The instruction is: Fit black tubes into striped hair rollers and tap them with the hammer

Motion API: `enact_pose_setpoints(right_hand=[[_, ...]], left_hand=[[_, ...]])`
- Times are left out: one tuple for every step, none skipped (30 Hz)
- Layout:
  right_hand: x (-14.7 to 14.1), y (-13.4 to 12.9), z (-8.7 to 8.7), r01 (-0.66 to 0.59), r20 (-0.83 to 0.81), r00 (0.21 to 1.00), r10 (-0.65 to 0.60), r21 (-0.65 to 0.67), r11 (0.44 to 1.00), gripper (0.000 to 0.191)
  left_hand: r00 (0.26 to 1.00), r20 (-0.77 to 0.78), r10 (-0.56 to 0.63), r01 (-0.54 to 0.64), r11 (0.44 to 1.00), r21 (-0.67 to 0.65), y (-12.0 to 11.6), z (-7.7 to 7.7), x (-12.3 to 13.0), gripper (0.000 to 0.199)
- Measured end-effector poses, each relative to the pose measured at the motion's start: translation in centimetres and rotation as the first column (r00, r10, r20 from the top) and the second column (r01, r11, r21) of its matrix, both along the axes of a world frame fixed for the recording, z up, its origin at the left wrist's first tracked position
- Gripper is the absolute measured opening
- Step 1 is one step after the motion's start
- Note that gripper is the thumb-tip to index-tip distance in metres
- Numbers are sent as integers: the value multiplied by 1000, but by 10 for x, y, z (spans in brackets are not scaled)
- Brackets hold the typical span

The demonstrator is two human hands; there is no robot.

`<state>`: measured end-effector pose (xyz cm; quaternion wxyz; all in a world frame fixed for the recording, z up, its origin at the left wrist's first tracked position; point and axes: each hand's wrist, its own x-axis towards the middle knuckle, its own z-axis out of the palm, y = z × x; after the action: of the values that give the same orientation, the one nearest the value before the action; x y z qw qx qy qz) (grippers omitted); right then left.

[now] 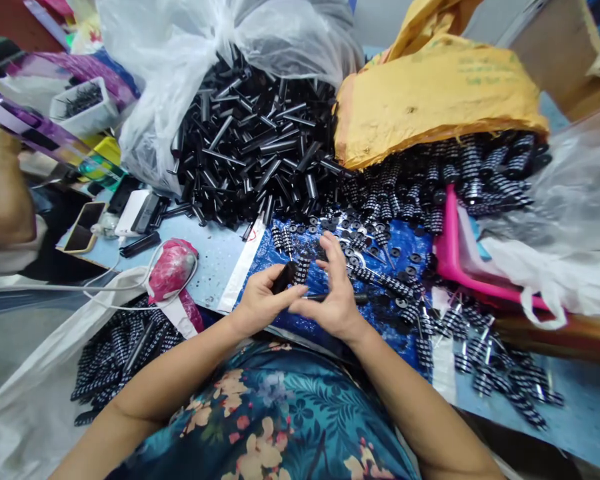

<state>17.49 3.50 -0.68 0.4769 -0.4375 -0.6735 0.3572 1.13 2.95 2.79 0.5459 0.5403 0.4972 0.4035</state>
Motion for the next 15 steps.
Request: enact_pose_setpoints(right_hand=[[8,-1,0,-64,126,991,49,119,991,98],[14,-1,0,-126,223,972,78,207,970,102],[18,-1,1,-170,288,953,90,264,949,100],[20,-2,2,-180,316,946,79,306,935,98],[21,-3,4,-169,321,946,57,332,928,96],[20,-4,6,-146,315,949,32,346,927,97],[18,-6,8,-130,310,951,15,353,927,99],[16,-8,10,-132,313,950,14,358,924,101],[14,-10,12,-146,324,946,21,365,920,102],[11,-12,12,-157,335,942,24,376,913,102],[9,-14,13,-158,344,939,15,392,906,102],[8,-15,12,-147,351,936,-7,409,900,102],[7,-17,12,-129,356,934,-35,427,895,102],[6,-17,11,-114,362,930,-61,443,889,102],[7,-18,11,-109,371,926,-76,453,885,102]], left_hand=[[1000,8,-11,12,1000,-21,-1,0,-4,22],[1000,17,-22,23,999,-38,-1,-1,-7,24],[999,33,-28,30,998,-56,-2,-2,-9,26],[998,60,-23,28,996,-81,-2,-3,-10,31],[996,93,0,11,994,-112,-3,-4,-10,36],[991,130,38,-19,989,-144,-3,-5,-9,42],[982,165,87,-58,983,-174,-3,-6,-7,47],[971,198,137,-97,975,-199,-4,-8,-4,50],[957,229,180,-130,967,-218,-4,-9,-1,50],[942,260,211,-151,961,-233,-5,-10,2,48],[928,294,230,-158,955,-250,-5,-10,5,46],[912,332,240,-150,950,-273,-6,-10,7,43],[895,371,248,-139,944,-298,-7,-10,9,41],[876,409,257,-124,938,-324,-8,-10,9,39],[855,445,267,-106,929,-355,-8,-9,9,38]])
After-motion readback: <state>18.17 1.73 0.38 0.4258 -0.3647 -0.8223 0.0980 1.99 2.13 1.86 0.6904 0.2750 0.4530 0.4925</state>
